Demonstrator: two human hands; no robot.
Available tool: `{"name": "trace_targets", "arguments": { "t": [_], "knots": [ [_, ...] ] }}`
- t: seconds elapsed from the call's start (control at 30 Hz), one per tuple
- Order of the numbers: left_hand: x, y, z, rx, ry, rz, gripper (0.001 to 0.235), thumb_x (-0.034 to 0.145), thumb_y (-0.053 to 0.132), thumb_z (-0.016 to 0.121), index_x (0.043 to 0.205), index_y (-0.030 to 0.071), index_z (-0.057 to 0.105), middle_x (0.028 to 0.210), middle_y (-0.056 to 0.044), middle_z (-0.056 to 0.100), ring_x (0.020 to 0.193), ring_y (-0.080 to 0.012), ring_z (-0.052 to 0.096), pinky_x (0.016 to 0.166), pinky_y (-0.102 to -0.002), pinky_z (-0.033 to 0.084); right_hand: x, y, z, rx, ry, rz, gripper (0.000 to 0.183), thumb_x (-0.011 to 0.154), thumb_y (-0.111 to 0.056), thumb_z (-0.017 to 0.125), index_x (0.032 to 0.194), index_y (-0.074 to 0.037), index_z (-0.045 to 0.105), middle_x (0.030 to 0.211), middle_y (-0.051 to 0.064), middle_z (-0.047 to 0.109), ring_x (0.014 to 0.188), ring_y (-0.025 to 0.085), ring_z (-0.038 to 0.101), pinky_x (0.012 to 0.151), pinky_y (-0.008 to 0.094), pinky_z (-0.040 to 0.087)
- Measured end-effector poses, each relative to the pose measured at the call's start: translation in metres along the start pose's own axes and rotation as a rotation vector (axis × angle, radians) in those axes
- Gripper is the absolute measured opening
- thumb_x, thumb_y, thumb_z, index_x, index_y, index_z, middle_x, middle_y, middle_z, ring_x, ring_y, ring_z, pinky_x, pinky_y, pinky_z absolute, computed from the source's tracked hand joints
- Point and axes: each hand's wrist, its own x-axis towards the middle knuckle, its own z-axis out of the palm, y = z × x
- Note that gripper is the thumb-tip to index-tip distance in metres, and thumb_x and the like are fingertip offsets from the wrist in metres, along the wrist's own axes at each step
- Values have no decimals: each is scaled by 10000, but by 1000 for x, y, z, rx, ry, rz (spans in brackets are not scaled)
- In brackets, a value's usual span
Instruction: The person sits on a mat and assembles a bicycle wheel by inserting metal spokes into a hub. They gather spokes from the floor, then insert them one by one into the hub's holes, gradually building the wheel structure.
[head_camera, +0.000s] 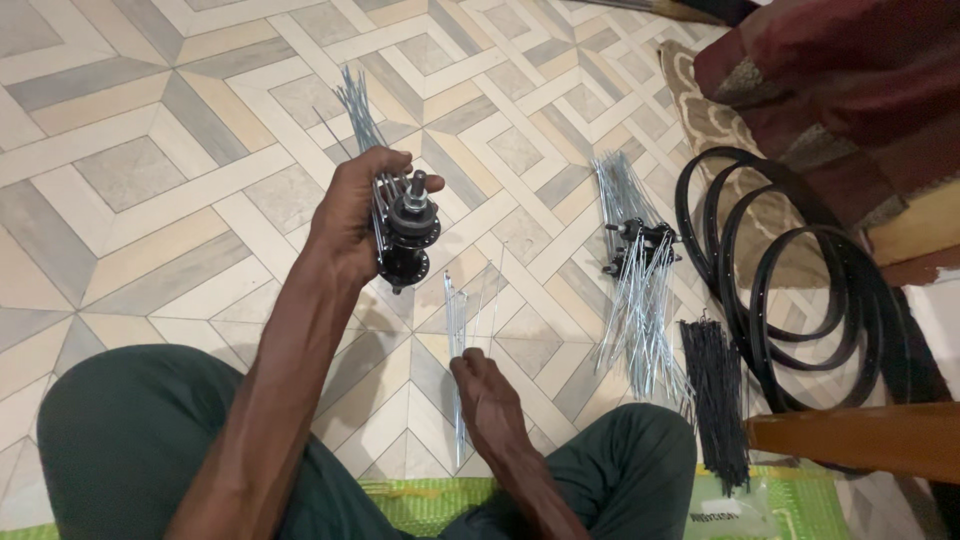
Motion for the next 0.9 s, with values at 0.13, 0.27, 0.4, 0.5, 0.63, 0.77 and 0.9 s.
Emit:
{"name": "trace_targets", "arguments": {
  "t": [0.13, 0.27, 0.4, 0.5, 0.63, 0.77, 0.9],
  "knots": [
    [4, -3, -2, -36, -16, -10, 228, 866, 184, 691, 966, 38, 546, 871, -234, 725, 550, -190, 629, 470, -345, 547, 0, 14, 17, -7, 157, 43, 415, 913, -71, 620, 1311, 43, 584, 1322, 288, 565, 1148, 444, 588, 940, 488, 517],
    [5, -5, -1, -20, 3, -22, 225, 857, 188, 685, 973, 40, 560, 884, -238, 726, 560, -201, 645, 486, -353, 560, 26, 25, 20, -122, 350, 191, 732, 876, -320, 766, 1312, 186, 465, 1278, 410, 474, 1143, 526, 508, 909, 545, 482],
    [5, -6, 0, -18, 21, -34, 213, 847, 189, 686, 955, 54, 561, 881, -233, 725, 557, -211, 644, 489, -365, 569, 52, 32, 27, 6, -14, 559, 720, 916, -349, 721, 1346, 134, 405, 1217, 320, 499, 1103, 459, 527, 893, 539, 496],
    [6, -6, 0, -17, 58, -34, 202, 856, 178, 684, 964, 46, 576, 883, -224, 720, 593, -207, 661, 519, -382, 595, 65, 31, 43, 109, -75, 610, 427, 1008, -236, 588, 1267, 77, 458, 1206, 320, 517, 1081, 464, 574, 868, 531, 545],
    [3, -7, 0, -14, 48, -26, 190, 873, 182, 677, 934, 52, 552, 882, -217, 715, 626, -215, 681, 543, -394, 610, 79, 34, 57, -73, -172, 722, 396, 953, -107, 626, 1249, 67, 428, 1162, 337, 555, 1021, 463, 638, 782, 496, 605],
    [2, -7, -3, 10, 51, -10, 172, 860, 183, 673, 924, 63, 568, 865, -210, 722, 610, -209, 668, 535, -394, 608, 82, 47, 51, -149, -320, 680, 487, 837, -33, 732, 1195, 62, 417, 1050, 338, 613, 943, 447, 690, 783, 493, 604],
    [6, -9, -5, -33, 14, -14, 181, 877, 179, 683, 925, 50, 564, 875, -220, 722, 624, -211, 673, 549, -386, 604, 74, 58, 46, -55, -350, 708, 456, 820, -36, 699, 1173, 44, 422, 990, 301, 660, 950, 441, 701, 815, 497, 586]
  ]
}}
